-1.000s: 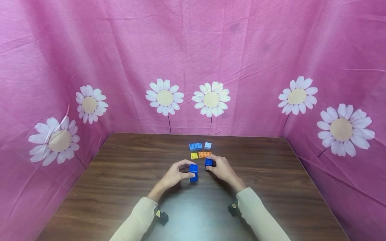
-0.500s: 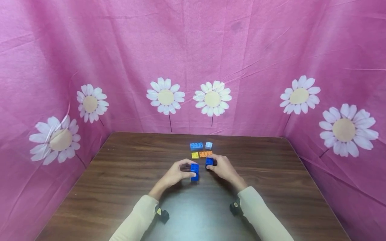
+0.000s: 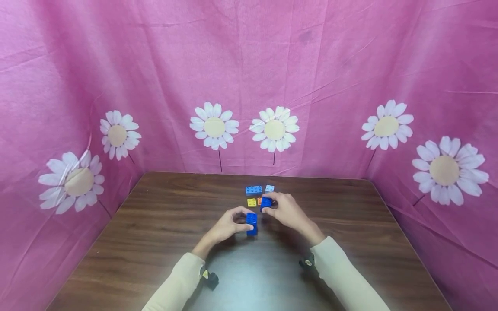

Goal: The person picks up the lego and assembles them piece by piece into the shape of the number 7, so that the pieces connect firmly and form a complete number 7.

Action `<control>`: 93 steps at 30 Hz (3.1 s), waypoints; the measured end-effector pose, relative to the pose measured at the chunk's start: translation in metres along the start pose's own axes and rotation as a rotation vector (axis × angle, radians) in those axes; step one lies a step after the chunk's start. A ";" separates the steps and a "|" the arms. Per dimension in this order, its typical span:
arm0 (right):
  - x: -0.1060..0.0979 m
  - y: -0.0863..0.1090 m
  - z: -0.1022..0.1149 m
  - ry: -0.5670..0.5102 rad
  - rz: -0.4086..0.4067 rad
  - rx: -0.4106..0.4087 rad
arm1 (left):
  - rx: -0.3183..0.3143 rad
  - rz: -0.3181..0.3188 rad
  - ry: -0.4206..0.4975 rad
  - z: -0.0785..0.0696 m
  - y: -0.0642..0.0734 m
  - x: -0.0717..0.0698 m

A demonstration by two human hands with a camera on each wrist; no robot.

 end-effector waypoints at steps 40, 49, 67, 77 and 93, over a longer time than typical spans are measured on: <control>0.012 -0.002 0.056 0.119 0.142 -0.089 | 0.009 0.034 0.039 0.000 -0.004 0.001; 0.015 -0.002 0.056 0.170 0.140 -0.101 | 0.006 0.034 0.035 0.002 -0.005 0.001; 0.013 -0.004 0.056 0.182 0.163 -0.137 | -0.014 0.024 0.054 -0.018 0.002 0.000; 0.014 -0.002 0.056 0.213 0.139 -0.136 | -0.026 0.023 0.068 -0.022 0.004 0.002; 0.018 -0.002 0.052 0.159 0.120 -0.141 | -0.053 0.009 0.056 -0.001 -0.004 -0.002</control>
Point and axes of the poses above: each hand's wrist, its own y-axis away from the middle knuckle, its own x-axis out of the palm, z = x × y, the point moved 5 cm from there along -y, towards the middle knuckle, and after that the axes turned 13 degrees about z, right-handed, at the moved point
